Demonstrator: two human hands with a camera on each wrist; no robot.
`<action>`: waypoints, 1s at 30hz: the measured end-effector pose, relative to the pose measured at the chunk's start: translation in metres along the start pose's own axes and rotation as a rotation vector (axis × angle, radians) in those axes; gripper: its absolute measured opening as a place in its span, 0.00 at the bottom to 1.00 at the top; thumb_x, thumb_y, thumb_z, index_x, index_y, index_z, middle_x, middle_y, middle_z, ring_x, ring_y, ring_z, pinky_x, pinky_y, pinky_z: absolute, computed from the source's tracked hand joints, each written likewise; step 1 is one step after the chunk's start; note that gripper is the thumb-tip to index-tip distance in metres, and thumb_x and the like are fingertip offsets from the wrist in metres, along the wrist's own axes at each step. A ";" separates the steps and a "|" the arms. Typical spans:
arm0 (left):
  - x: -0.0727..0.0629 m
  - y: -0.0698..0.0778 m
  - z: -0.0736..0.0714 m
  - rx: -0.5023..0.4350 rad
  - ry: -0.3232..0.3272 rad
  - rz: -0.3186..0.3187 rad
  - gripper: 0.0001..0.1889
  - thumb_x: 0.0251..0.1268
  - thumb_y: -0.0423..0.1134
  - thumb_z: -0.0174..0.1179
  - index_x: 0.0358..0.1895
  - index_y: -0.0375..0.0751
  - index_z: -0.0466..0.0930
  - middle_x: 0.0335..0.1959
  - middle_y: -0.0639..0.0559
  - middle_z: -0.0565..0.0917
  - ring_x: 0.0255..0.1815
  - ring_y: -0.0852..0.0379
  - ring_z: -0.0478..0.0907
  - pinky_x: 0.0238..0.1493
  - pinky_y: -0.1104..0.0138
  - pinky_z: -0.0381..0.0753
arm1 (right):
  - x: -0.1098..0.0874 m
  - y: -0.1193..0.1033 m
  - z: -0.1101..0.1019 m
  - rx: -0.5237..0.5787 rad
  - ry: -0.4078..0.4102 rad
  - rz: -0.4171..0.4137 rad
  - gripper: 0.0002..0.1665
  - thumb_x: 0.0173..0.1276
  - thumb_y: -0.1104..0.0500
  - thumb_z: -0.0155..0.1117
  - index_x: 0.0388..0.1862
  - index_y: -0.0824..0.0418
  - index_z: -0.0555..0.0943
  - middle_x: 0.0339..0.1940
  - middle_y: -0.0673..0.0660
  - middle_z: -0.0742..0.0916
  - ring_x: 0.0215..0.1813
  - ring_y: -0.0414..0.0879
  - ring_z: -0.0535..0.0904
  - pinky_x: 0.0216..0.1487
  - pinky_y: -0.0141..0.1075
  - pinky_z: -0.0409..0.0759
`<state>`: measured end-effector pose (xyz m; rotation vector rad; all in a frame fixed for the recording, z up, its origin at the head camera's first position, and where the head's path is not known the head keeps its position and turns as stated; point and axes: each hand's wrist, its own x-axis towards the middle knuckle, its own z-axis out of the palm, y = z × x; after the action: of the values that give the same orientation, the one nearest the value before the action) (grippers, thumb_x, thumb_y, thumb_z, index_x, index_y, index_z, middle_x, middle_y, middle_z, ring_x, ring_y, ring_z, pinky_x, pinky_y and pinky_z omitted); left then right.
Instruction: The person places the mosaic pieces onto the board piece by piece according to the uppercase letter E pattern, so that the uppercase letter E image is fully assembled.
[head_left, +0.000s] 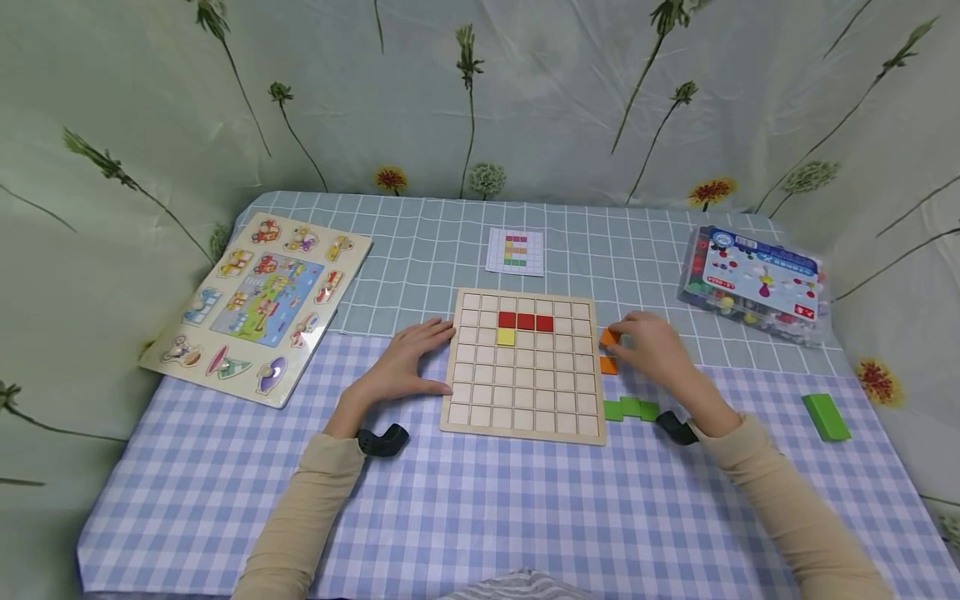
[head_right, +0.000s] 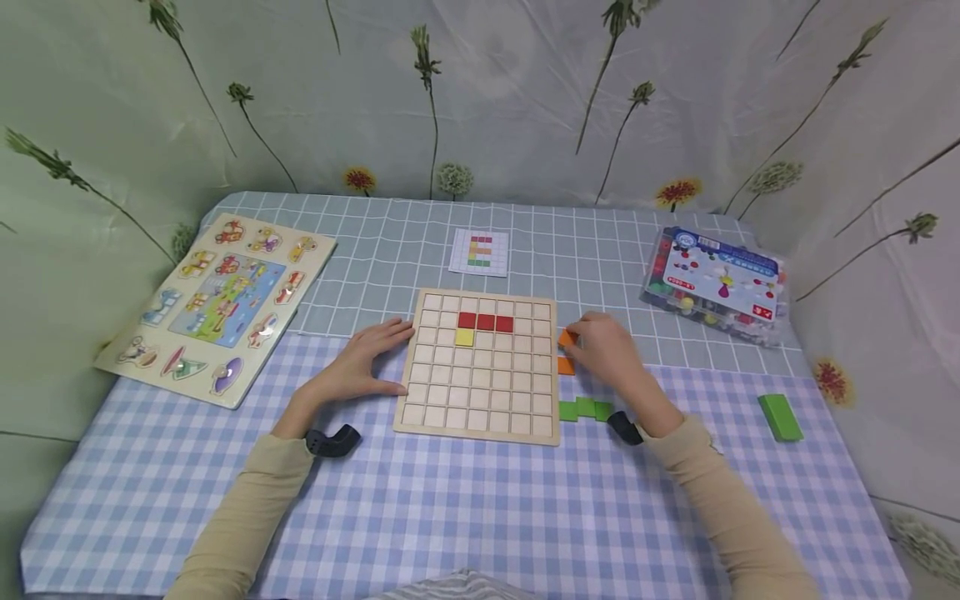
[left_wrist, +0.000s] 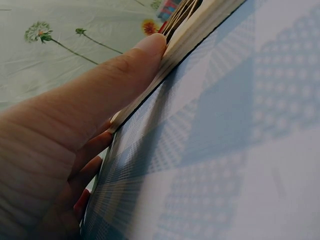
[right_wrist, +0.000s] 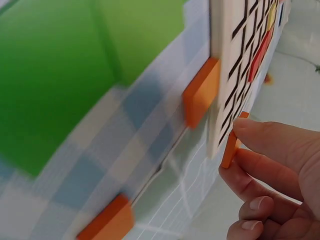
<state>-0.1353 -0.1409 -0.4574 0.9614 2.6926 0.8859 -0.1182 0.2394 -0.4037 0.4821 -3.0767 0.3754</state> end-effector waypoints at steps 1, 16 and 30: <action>0.000 0.000 0.000 0.000 0.000 0.000 0.49 0.43 0.53 0.72 0.70 0.39 0.60 0.73 0.44 0.62 0.76 0.44 0.52 0.73 0.46 0.49 | 0.001 -0.003 0.001 0.003 -0.001 -0.005 0.16 0.58 0.60 0.68 0.42 0.69 0.84 0.37 0.63 0.86 0.39 0.55 0.80 0.42 0.47 0.79; 0.001 -0.002 0.002 0.004 -0.005 0.006 0.49 0.44 0.54 0.71 0.71 0.40 0.60 0.73 0.45 0.62 0.76 0.44 0.52 0.73 0.46 0.49 | 0.013 -0.043 0.010 0.077 -0.038 -0.123 0.14 0.55 0.62 0.69 0.40 0.67 0.85 0.37 0.60 0.85 0.38 0.50 0.79 0.37 0.41 0.80; 0.001 0.001 0.000 0.023 -0.014 -0.016 0.49 0.43 0.53 0.72 0.70 0.39 0.61 0.72 0.43 0.63 0.76 0.44 0.53 0.72 0.45 0.51 | 0.023 -0.078 0.026 0.095 -0.030 -0.199 0.14 0.57 0.59 0.69 0.41 0.65 0.86 0.38 0.58 0.87 0.41 0.50 0.81 0.41 0.40 0.81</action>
<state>-0.1361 -0.1396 -0.4570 0.9464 2.7000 0.8442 -0.1158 0.1542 -0.4093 0.7955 -3.0112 0.5139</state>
